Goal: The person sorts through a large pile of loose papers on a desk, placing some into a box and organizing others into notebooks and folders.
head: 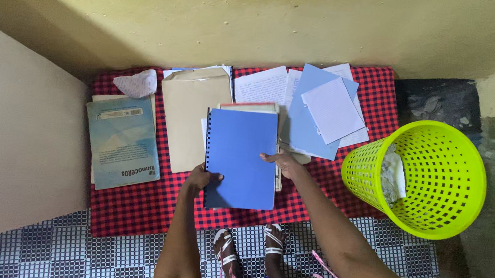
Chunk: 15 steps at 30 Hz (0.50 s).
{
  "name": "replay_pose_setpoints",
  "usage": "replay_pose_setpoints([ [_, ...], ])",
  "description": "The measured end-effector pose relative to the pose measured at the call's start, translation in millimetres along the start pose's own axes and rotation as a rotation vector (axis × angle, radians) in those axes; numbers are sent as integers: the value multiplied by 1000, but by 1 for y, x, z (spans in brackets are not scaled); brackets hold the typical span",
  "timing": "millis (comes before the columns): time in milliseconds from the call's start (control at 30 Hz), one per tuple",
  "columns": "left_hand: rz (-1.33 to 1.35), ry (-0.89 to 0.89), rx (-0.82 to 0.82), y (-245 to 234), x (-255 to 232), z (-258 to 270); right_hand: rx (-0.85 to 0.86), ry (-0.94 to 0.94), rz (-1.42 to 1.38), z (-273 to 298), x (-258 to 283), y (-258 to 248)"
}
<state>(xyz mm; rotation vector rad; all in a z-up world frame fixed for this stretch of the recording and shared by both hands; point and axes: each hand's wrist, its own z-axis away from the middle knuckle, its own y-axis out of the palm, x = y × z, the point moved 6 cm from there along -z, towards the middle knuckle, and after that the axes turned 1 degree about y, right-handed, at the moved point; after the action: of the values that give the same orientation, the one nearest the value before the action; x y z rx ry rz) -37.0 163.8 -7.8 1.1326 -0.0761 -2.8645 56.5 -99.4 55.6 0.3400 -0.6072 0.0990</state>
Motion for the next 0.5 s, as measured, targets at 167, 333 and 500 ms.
replay_pose_setpoints([
  [167, 71, 200, -154, -6, -39, -3, -158, -194, 370, -1, 25, -5],
  [333, 31, 307, -260, -8, -107, 27, -82, -577, 345, 4, 78, 13],
  [500, 90, 420, -263, -13, -151, 31, 4, -674, 172, -4, 109, 20],
])
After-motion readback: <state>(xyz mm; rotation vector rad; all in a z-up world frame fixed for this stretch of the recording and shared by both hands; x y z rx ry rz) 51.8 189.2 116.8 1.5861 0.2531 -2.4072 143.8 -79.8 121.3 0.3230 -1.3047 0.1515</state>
